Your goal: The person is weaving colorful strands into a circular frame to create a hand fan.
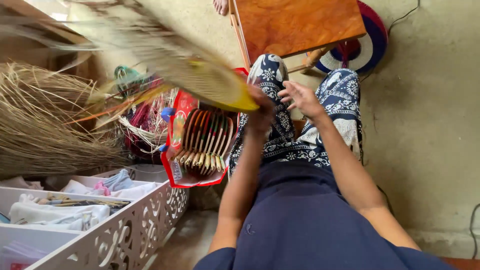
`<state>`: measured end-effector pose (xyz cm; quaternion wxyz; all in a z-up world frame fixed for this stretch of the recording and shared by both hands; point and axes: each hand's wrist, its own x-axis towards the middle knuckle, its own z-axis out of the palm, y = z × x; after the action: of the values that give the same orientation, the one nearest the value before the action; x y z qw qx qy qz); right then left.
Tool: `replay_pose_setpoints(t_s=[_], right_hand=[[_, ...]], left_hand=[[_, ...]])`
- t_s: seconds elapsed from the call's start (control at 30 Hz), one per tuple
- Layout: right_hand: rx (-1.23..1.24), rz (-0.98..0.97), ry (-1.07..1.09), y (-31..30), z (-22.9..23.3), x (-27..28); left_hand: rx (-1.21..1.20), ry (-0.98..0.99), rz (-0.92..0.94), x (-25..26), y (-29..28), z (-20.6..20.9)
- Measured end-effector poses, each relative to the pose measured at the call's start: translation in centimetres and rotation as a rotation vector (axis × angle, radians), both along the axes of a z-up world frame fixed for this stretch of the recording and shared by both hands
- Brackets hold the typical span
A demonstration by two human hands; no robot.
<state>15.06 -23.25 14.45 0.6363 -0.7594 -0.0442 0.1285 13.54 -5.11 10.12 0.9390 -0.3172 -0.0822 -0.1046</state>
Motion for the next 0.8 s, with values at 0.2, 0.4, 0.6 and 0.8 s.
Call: replay_pose_setpoints(t_s=[0.2,0.4,0.6,0.8], right_hand=[[0.496,-0.116,0.631,-0.1,-3.1,0.6],[1.126,-0.119,0.752,-5.1,-7.2,4.2],[0.508,-0.366,0.160,-9.7,-2.2,6.1],[0.224,-0.265,0.105,-11.2,-0.2,3.2]], left_hand=[[0.186,0.191,-0.174,-5.0,-6.9,2.4],[0.646,0.147,-0.384,-7.8,-9.1,-10.5],[1.209,0.309,-0.452,-7.7,0.8,-4.9],[1.470,0.312,-0.082,-7.9,4.1,-0.8]])
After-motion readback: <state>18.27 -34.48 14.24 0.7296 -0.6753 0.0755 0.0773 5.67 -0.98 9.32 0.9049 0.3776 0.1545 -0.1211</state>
